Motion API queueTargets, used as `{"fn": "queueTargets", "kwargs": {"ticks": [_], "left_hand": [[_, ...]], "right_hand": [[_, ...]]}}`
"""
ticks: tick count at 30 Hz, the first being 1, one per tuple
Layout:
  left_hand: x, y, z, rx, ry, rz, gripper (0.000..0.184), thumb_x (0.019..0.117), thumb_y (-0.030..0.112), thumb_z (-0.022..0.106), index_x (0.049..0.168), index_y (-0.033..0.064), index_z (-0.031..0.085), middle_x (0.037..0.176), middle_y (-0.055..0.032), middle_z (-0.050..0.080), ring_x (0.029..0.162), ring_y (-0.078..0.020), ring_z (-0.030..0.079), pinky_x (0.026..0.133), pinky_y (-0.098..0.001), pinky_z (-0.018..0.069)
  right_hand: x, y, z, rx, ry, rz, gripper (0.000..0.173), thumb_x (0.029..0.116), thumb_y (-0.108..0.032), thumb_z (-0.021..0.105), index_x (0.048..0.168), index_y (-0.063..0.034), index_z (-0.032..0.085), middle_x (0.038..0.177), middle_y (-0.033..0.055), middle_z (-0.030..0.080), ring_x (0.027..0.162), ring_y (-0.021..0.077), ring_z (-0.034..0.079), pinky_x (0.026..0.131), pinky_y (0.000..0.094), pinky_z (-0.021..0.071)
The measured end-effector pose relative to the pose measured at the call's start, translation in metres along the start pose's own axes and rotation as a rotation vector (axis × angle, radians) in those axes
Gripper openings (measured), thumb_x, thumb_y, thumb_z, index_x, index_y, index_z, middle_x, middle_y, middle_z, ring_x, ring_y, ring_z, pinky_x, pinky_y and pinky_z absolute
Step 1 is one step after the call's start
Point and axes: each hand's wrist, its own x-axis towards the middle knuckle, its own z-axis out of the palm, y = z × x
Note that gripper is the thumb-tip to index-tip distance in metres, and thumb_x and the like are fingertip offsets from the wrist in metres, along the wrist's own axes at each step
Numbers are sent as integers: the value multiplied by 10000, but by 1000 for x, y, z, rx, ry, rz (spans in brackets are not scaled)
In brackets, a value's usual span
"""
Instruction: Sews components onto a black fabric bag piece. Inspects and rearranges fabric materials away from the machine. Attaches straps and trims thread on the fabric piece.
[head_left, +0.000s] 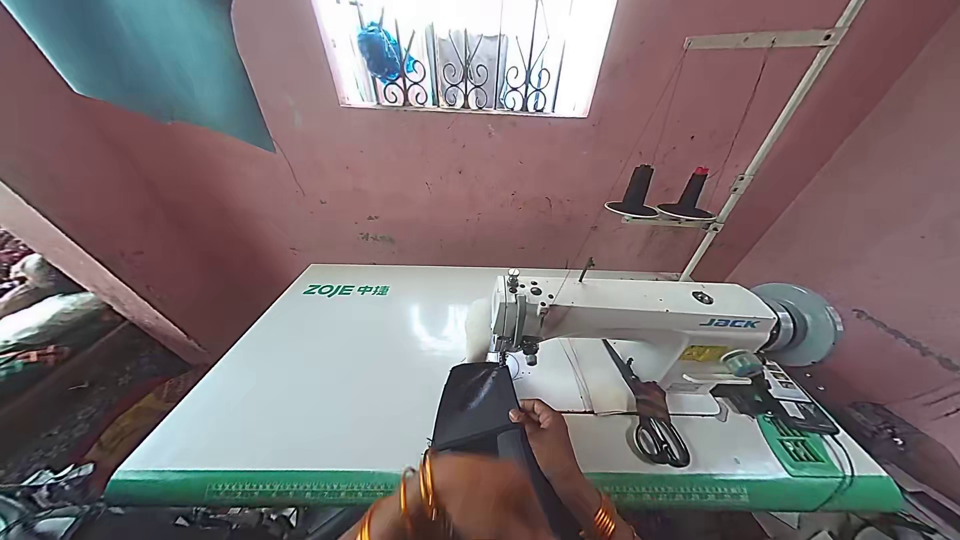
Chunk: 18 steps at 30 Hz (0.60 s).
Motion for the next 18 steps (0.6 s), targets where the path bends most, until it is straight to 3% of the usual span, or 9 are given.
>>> {"fn": "queueTargets", "kwargs": {"ticks": [1,2,4,5,8,10,13,15,18], "left_hand": [[13,-18,-14,57,195,-131,340,1019,252,571,919,-19,750,796,-105,731,742,-192,714,755,-405,600],[29,-48,-28,188,375,-257,285,1022,231,599,1046,3,769,943,-151,753,881,-258,729,871,-457,578],[52,-111,-34,417,526,-404,362,1004,318,637,1302,131,723,1301,-169,656,1243,-348,583,1103,-505,428],[58,-132,-29,490,589,-392,382,988,353,647,1315,170,722,1334,-174,629,1279,-370,537,1117,-508,400],[58,-147,-18,541,687,-319,370,950,357,697,1242,140,759,1261,-166,668,1221,-370,575,1073,-492,442],[56,-141,-21,521,684,-316,432,935,328,713,1286,76,700,1269,-171,662,1233,-372,574,1085,-488,433],[55,-140,-20,561,676,-270,502,924,282,719,1389,111,640,1381,-164,607,1300,-386,535,1091,-517,439],[52,-148,-19,606,675,-122,356,926,213,699,1268,117,729,1391,-148,624,1312,-393,542,1068,-542,460],[46,-157,-24,619,592,-11,280,988,212,599,1173,85,767,1311,-89,704,1318,-333,583,1041,-561,470]], "right_hand": [[-2,3,-2,-24,1,3,208,936,-67,714,1112,42,698,838,80,736,720,82,672,731,275,563],[-2,7,-2,-53,19,-12,242,917,-60,726,1135,41,700,827,84,731,702,95,661,719,290,558],[-3,15,2,-99,54,-34,286,919,-42,727,1189,45,699,876,116,742,737,126,671,753,309,555],[-4,17,3,-133,72,-66,292,928,-27,706,1208,58,696,927,141,754,797,148,699,804,321,563],[-16,17,7,-324,106,-208,269,962,-19,637,1207,68,708,1020,199,767,943,266,756,912,417,580],[-22,13,10,-445,122,-264,264,978,-29,597,1199,64,710,973,209,763,905,314,756,861,476,584],[-28,14,11,-576,116,-365,251,963,4,564,1136,80,729,924,218,757,864,347,756,813,504,594],[-30,14,11,-684,70,-424,228,917,29,561,1049,78,740,864,217,739,816,364,745,760,514,594],[-29,-1,11,-775,-77,-214,215,965,-28,532,1030,38,726,868,195,728,865,351,727,796,503,566]]}}
